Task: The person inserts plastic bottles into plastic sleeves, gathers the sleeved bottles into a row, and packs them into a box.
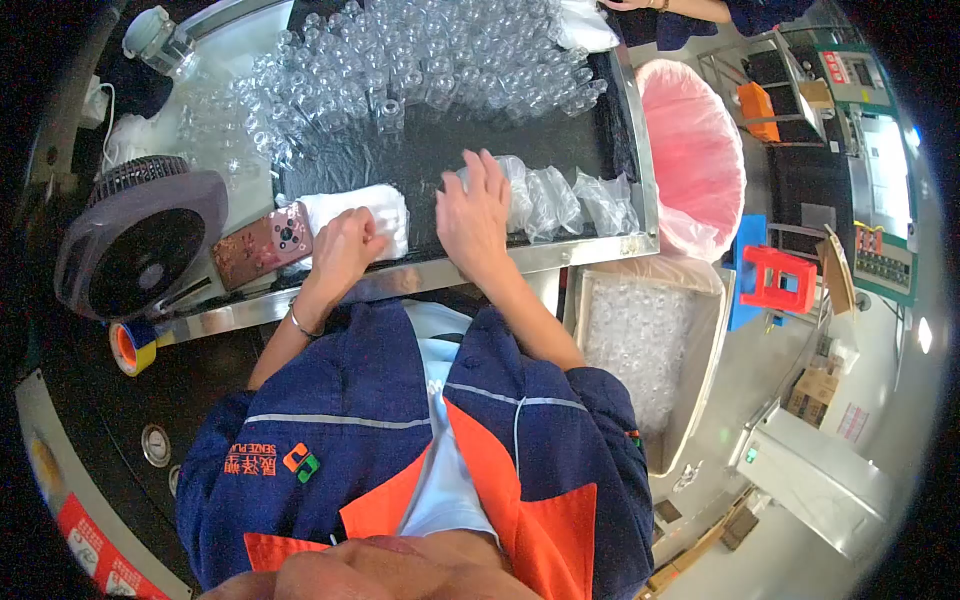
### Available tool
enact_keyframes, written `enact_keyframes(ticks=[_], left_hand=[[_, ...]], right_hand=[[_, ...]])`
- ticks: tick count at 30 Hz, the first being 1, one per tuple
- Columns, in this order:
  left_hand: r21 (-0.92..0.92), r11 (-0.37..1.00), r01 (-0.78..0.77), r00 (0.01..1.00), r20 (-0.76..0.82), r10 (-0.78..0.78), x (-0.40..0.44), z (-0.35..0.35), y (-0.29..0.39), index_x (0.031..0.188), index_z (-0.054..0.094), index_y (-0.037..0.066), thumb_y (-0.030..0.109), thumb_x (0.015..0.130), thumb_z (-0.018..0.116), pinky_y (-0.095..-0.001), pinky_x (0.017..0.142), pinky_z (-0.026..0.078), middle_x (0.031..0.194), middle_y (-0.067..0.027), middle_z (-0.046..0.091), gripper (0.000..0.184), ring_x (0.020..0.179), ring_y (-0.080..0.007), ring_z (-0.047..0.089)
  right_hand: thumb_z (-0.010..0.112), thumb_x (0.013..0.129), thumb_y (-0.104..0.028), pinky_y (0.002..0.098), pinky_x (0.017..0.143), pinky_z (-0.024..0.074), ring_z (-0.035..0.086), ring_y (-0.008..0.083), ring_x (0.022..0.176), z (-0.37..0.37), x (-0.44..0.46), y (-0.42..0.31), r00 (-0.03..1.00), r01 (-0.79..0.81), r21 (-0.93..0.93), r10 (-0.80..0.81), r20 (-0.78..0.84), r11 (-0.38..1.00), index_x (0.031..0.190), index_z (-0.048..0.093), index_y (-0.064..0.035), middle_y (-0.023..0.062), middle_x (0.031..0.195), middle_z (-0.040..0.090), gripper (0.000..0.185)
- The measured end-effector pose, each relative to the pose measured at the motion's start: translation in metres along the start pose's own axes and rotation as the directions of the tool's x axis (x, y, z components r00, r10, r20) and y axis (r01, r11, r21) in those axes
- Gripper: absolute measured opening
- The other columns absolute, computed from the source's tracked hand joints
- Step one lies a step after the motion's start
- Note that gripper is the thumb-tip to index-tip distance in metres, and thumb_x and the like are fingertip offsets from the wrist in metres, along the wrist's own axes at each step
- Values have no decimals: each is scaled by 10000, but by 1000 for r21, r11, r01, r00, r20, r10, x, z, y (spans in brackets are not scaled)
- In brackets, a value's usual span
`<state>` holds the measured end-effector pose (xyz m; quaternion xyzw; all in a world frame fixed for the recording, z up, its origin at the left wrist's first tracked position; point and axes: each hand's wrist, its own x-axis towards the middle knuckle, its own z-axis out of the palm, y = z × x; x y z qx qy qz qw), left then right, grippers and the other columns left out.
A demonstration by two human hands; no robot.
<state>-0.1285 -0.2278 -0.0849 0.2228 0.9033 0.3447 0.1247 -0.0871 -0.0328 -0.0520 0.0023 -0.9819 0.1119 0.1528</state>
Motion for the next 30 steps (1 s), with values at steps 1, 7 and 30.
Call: enact_keyframes(ticks=[1,7,30], left_hand=[[-43,999,14,1000,-12,-14,0,4,-4,799,599,-3,125,733,699,-417,620,489,742,-171,621,176,679,-372,605],[-282,954,104,994,-11,-112,-3,6,-19,765,642,7,123,771,659,-386,604,504,685,-158,651,118,648,-310,650],[-702,686,191,980,97,-173,-5,-11,-14,921,662,-21,44,841,637,-211,637,477,750,-28,646,106,684,-79,589]], right_hand=[[614,790,-78,427,964,375,404,385,1179,-1,11,-4,999,30,39,-29,-16,999,1125,572,-48,196,1247,450,339],[600,786,-70,425,815,472,533,335,1003,27,81,-22,988,152,28,-152,-2,988,1203,502,-139,160,1152,488,433],[547,924,-203,215,514,468,595,125,644,6,-10,-25,578,-783,497,-140,804,-374,1275,428,29,88,862,587,437]])
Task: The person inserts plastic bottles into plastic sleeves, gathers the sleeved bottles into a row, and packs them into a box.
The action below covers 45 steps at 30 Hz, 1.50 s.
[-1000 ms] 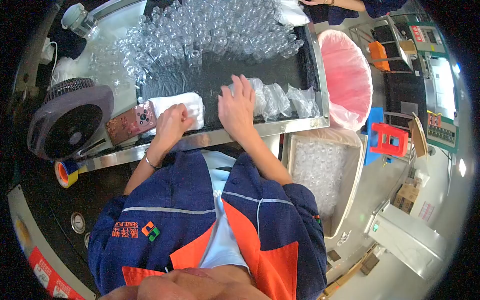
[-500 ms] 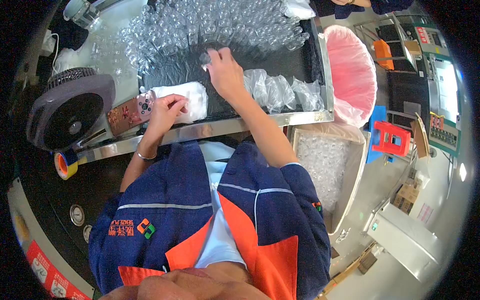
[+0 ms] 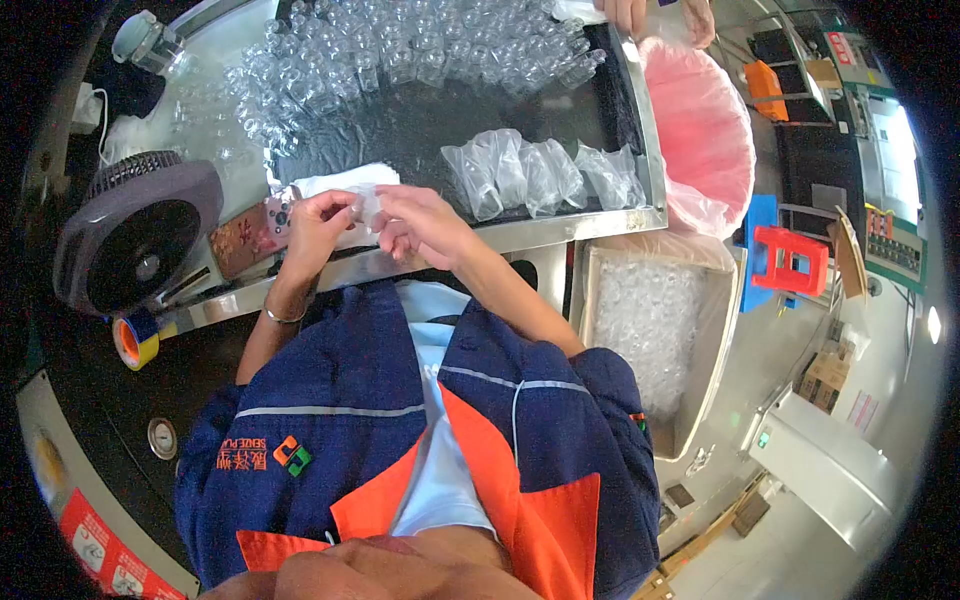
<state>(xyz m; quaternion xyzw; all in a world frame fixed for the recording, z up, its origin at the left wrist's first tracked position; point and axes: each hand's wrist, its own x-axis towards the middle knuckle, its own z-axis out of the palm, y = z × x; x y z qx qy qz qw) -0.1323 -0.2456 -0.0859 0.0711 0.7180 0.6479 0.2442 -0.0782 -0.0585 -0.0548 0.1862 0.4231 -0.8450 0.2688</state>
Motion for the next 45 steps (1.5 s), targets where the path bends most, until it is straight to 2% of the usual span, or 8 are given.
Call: enact_keyframes(ticks=[6,9,12,15,21,24,31,45], left_hand=[[-153,988,-8,1000,-28,4,-1,-3,-8,897,645,-22,32,843,635,-202,620,467,743,-15,634,77,688,-63,580],[-142,989,-35,998,46,42,-3,0,-4,873,642,-13,31,841,632,-207,607,464,747,-17,635,55,681,-63,579],[17,981,-194,973,128,190,-15,28,12,830,642,-11,8,806,635,-226,595,472,746,-44,643,32,657,-95,594],[135,936,-326,938,169,302,-16,31,31,830,639,-15,-7,793,631,-237,626,481,761,-64,641,38,701,-104,603],[89,925,-368,920,181,349,-17,50,22,813,635,-9,-16,782,620,-268,573,474,754,-100,644,36,640,-142,618],[127,927,-352,935,93,342,-7,45,19,853,630,-7,-7,771,639,-283,581,482,781,-111,638,83,651,-169,622],[676,697,-238,959,47,281,7,24,7,872,606,7,61,753,674,-394,595,486,822,-142,609,148,715,-325,628],[523,848,-88,990,-50,134,0,10,3,794,657,-5,103,777,665,-328,573,489,696,-147,657,110,616,-231,650]], right_hand=[[521,945,-202,224,537,457,527,103,651,-4,8,6,998,67,-53,-68,-15,996,1236,491,-2,72,881,574,354],[476,958,-189,236,604,481,572,106,742,-3,7,13,935,244,-515,-341,-101,822,1208,501,-1,69,902,570,314],[479,950,-147,255,715,484,571,118,839,-4,21,28,859,355,-448,-476,-191,821,1210,495,-11,70,935,568,294],[471,951,-127,295,834,479,530,138,1026,1,9,13,958,280,100,-272,-85,955,1215,476,-42,75,1153,518,277],[504,904,-61,365,979,407,481,218,1170,0,14,-2,949,313,-6,-313,29,950,1133,554,-9,113,1343,425,240],[549,869,-63,412,1000,376,437,301,1220,-14,25,1,663,520,-798,-733,151,305,1088,590,21,176,1360,403,238],[587,839,-184,490,1014,306,343,396,1270,-27,3,7,602,-246,-896,-783,156,-368,1059,599,72,242,1346,393,338],[665,749,-106,405,875,415,473,328,1064,-29,88,-88,376,-213,-854,-847,377,-474,1100,551,-26,141,1134,518,377]])
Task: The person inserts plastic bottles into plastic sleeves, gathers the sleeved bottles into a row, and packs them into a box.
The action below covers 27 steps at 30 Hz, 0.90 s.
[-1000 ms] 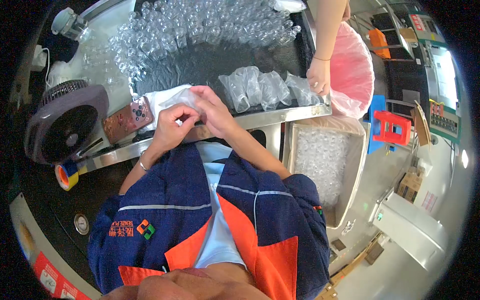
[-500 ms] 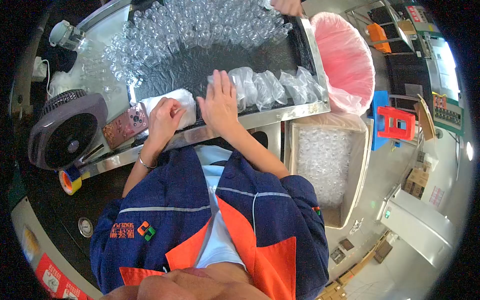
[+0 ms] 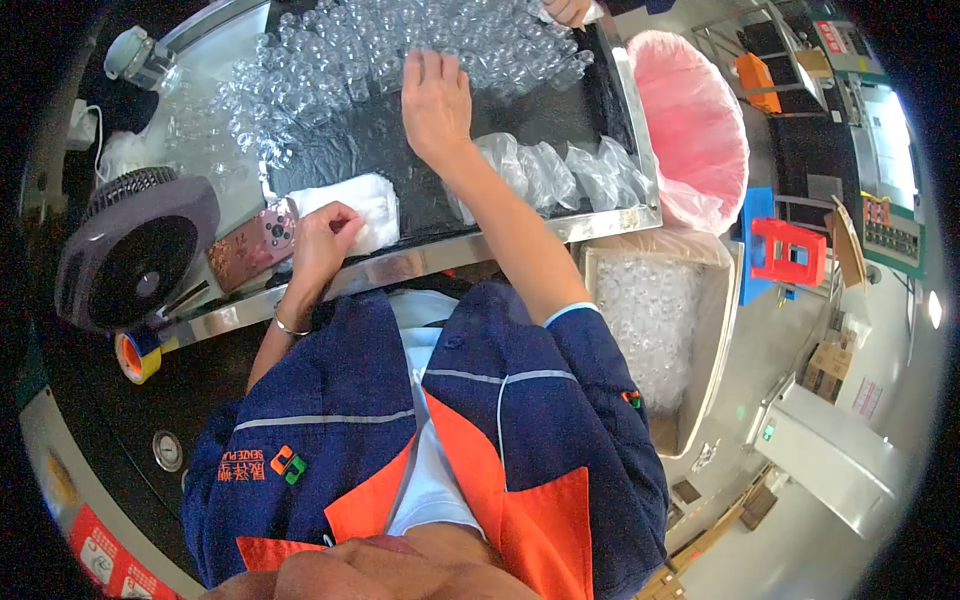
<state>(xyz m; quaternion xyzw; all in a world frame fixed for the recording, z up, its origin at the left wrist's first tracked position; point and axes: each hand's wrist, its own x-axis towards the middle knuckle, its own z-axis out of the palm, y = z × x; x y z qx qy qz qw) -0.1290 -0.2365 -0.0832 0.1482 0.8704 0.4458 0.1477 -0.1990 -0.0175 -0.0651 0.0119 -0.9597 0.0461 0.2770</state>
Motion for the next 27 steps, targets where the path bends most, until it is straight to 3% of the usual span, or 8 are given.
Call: enact_keyframes(ticks=[6,10,12,13,16,22,25,27], left_hand=[[-362,924,125,992,50,-114,0,1,-9,818,656,-15,91,818,652,-254,582,488,705,-73,667,107,639,-113,634],[-598,785,158,987,72,-144,1,1,-12,880,652,-25,50,855,607,-235,619,503,780,-64,673,91,665,-111,632],[-614,771,167,986,86,-145,2,-2,-8,902,649,-26,36,863,593,-230,629,507,797,-62,670,92,679,-109,631],[-597,786,161,987,91,-133,2,-4,-6,909,647,-25,31,864,590,-228,630,507,798,-60,667,92,686,-106,631],[-583,797,159,986,141,-94,0,-2,-8,907,640,-18,43,867,599,-219,631,503,809,-44,650,84,702,-94,617],[-662,741,109,994,78,-77,-5,-2,-8,899,616,-4,34,870,593,-209,625,489,825,-30,637,53,697,-68,590],[-620,783,52,999,40,-34,-7,2,0,876,613,2,30,864,594,-207,622,479,808,-16,629,36,693,-70,590],[-551,835,-8,999,39,36,-10,10,13,851,612,3,28,853,601,-212,618,475,785,-11,623,28,682,-76,585]], right_hand=[[690,744,-103,425,808,450,485,337,999,7,-26,8,986,-117,48,111,125,992,1020,489,-22,156,1037,503,351],[612,811,-32,348,648,516,596,286,757,-51,-52,-19,934,-311,434,189,302,846,1051,477,-6,126,854,554,277],[568,829,-2,283,530,509,601,213,616,-63,-72,-29,877,-457,727,122,466,512,1169,461,9,86,811,574,356],[537,864,-52,245,497,498,589,154,599,-73,-76,-37,703,-709,694,50,709,128,1272,426,13,69,849,583,427],[507,897,-120,237,507,490,585,149,616,-74,-89,-40,396,-855,275,-211,894,-440,1286,441,5,72,848,583,414],[488,943,-192,235,568,493,577,133,691,-60,-96,-35,383,-852,208,-302,873,-481,1267,474,10,74,855,589,382],[480,957,-186,248,626,505,568,118,720,-60,-107,-39,558,-830,552,-84,826,-84,1253,473,-5,70,897,584,347],[473,961,-172,255,670,506,566,109,758,-61,-110,-46,590,-800,588,23,807,-123,1240,467,-13,63,944,574,321]])
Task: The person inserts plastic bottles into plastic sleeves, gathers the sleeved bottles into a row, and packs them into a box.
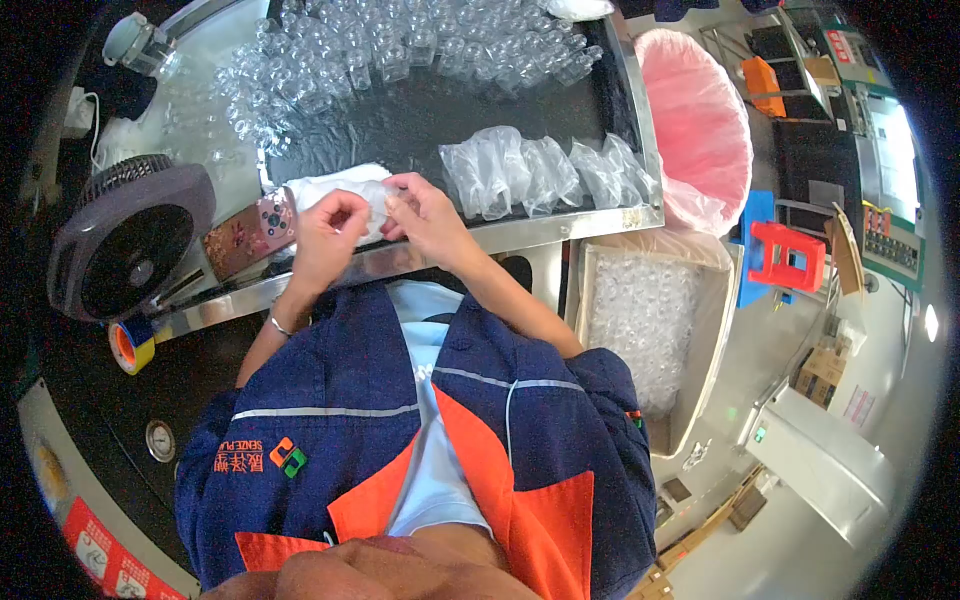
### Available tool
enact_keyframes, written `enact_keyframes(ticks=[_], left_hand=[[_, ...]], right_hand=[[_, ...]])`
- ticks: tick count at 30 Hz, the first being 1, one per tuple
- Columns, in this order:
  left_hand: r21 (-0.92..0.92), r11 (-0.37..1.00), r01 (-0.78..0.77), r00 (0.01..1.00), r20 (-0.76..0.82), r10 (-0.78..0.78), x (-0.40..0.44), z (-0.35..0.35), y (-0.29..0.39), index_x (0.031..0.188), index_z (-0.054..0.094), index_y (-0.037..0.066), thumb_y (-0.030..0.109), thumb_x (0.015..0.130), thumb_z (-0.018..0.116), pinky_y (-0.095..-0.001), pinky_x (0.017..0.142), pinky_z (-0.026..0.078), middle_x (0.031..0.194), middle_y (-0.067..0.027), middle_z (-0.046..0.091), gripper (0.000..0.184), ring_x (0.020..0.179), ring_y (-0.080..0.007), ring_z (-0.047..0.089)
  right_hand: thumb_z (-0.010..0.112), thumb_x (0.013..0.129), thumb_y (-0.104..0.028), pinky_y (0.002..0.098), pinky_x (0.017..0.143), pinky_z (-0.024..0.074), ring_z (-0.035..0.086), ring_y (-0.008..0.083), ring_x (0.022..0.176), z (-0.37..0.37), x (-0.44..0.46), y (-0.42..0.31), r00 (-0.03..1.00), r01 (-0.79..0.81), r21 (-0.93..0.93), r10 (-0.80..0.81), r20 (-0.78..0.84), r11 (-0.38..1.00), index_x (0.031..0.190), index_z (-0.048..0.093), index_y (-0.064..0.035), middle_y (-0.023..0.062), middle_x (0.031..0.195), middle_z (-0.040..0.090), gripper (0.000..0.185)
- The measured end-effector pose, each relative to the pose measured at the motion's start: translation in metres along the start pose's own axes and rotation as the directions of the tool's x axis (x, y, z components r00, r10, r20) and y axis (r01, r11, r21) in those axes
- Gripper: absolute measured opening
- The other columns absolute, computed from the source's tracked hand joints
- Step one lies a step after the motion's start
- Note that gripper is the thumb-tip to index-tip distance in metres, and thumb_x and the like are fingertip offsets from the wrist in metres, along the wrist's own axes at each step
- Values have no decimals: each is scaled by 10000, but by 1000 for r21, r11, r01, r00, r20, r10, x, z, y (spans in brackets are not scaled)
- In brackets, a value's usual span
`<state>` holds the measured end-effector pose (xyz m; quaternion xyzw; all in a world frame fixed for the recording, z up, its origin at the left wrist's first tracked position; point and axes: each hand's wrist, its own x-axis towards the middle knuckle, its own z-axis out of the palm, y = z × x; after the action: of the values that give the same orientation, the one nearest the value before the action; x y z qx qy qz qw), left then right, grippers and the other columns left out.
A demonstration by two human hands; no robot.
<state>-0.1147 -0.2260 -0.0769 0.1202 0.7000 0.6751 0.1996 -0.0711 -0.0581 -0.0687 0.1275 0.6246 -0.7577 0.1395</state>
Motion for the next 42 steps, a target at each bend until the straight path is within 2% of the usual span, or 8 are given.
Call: enact_keyframes(ticks=[7,9,11,15,19,31,39,42], left_hand=[[257,923,-285,937,278,212,-10,41,22,842,609,-8,23,781,623,-306,571,468,754,-129,628,70,640,-204,620],[213,926,-312,934,244,259,-3,34,19,840,608,-6,2,788,613,-310,540,466,740,-118,627,53,604,-210,616],[236,921,-309,950,124,287,7,24,19,880,616,-4,-10,786,618,-300,587,501,778,-115,630,94,629,-221,619],[573,795,-199,979,70,194,16,2,10,853,588,9,44,763,661,-359,606,495,799,-127,620,121,694,-289,624],[772,634,-43,991,115,-73,17,-4,0,807,560,18,98,755,675,-412,612,483,820,-150,623,149,729,-332,623],[513,856,63,998,-22,-61,12,-13,-6,803,661,-17,121,788,660,-298,566,489,671,-138,656,138,612,-203,656],[374,924,84,996,-22,-82,14,-16,-12,851,655,-12,122,825,635,-259,546,462,653,-83,644,139,593,-109,614],[318,943,98,995,-11,-99,15,-18,-19,863,654,-8,112,839,620,-247,555,458,651,-65,639,127,597,-93,603]], right_hand=[[447,955,-93,263,849,458,523,112,1024,-6,-4,-8,984,-152,430,94,152,890,1202,495,-44,56,1162,518,257],[490,910,-63,324,929,422,502,225,1126,-8,1,-3,988,139,-24,-140,-72,990,1115,575,-35,139,1240,488,223],[518,886,-61,355,953,409,489,299,1156,-12,7,5,812,357,-708,-577,-88,610,1071,607,-27,190,1262,469,209],[623,805,-119,420,962,379,439,400,1178,-9,-7,-15,819,10,-998,-572,-31,69,1049,625,-25,238,1293,417,261],[636,787,-132,442,935,377,470,393,1097,-32,10,-41,713,123,-978,-700,-30,168,1004,623,-10,222,1185,490,249],[673,806,-316,488,712,499,610,436,849,-104,82,-62,582,-373,-866,-643,-497,332,1123,446,-93,216,989,560,449],[668,774,-81,384,661,486,613,260,759,-114,26,-54,549,-78,-852,-692,-470,517,1145,453,-56,124,852,568,429],[648,748,9,294,597,499,599,175,647,-94,3,-49,596,85,-945,-776,-206,316,1168,451,-43,107,858,569,467]])
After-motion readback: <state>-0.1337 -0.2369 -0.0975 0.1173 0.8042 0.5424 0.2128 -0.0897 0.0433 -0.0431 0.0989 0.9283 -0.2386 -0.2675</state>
